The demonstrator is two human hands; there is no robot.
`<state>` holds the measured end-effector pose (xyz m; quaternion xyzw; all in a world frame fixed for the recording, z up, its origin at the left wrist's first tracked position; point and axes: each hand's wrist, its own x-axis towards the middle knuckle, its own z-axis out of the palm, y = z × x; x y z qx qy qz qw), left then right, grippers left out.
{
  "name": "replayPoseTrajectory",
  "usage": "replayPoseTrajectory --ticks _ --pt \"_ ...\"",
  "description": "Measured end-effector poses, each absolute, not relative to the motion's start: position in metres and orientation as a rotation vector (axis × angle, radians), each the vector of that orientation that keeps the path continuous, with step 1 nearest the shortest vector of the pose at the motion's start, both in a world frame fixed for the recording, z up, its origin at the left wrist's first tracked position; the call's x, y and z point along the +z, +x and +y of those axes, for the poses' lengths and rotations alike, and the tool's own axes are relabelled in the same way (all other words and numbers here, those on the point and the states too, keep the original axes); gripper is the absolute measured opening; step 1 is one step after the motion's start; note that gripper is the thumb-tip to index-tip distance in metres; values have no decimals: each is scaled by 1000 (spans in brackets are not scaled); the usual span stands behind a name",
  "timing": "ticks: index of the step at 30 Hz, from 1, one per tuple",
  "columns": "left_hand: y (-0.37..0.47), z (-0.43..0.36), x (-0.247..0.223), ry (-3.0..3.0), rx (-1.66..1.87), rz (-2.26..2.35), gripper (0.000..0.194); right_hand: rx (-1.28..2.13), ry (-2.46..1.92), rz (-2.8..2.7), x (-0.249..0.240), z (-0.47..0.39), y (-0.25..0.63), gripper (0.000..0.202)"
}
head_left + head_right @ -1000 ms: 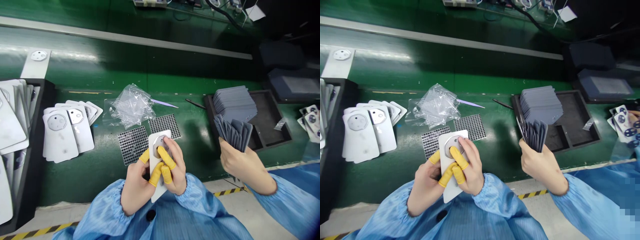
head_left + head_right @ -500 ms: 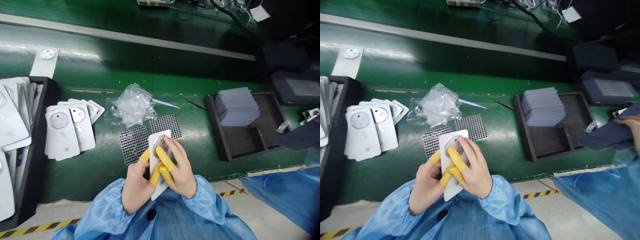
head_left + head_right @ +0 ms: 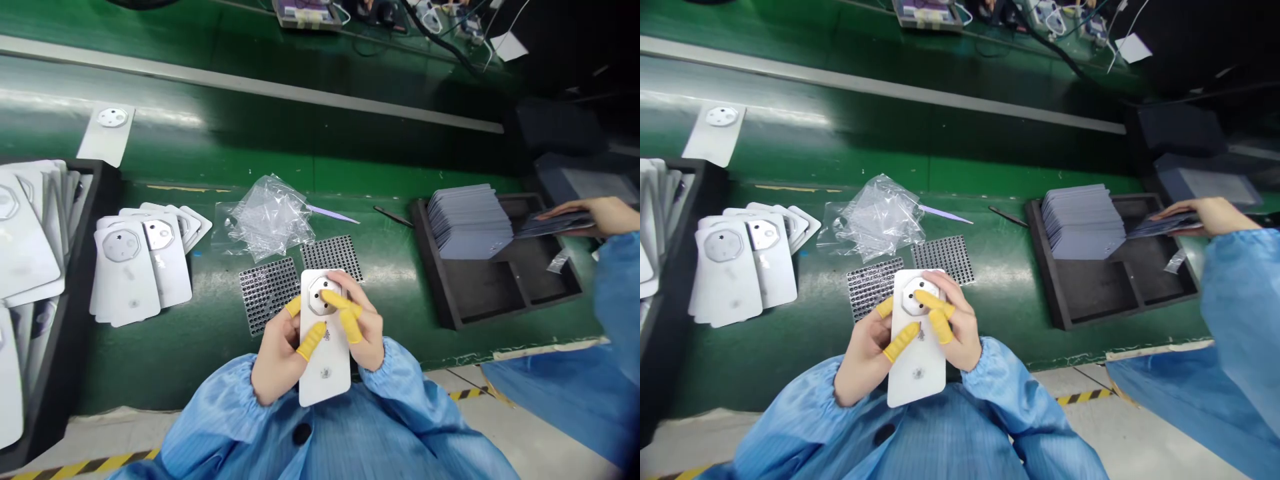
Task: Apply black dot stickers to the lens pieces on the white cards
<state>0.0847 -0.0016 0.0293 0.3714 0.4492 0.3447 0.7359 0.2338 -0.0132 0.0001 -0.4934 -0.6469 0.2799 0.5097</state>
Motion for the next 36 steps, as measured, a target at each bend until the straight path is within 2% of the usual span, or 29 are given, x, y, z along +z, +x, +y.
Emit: replayPoseTrajectory --ticks 2,5,10,14,17,21,23,26,28,30,32,34,36 --pt "87 1 30 728 776 953 48 749 -1208 -1312 -4 -9 231 37" --pt "88 4 30 716 846 1003 51 985 -1198 -1145 -6 -5 225 58" --pt "86 7 23 796 910 1121 42 1324 -1099 -1014 -3 -3 219 64" --pt "86 4 10 880 941 1185 41 1401 -1122 -920 1 -6 213 74" --pt "91 3 -2 981 926 1202 43 1393 -1228 -810 1 -9 211 72" --pt "95 5 -13 1115 854 1161 34 1395 -1347 -735 -8 -14 235 73" --pt "87 5 -18 1180 832 1166 30 1289 -1482 -729 -17 -17 266 74" --pt "58 3 -27 1250 893 1345 32 897 -1735 -875 -31 -21 330 83" --pt "33 0 -36 1272 967 1547 42 625 -1919 -1139 -36 -22 368 80" --pt "12 -4 -47 1420 983 1753 61 374 -2038 -1372 -34 -21 387 74" --pt "-1 -8 -56 1712 909 1885 73 149 -2034 -1559 -27 -18 378 63" --pt "-4 -10 -63 1982 809 1922 72 60 -1891 -1759 -20 -13 340 50" --pt "-2 -10 -65 2071 775 1914 65 276 -1633 -1986 -20 -9 285 48"
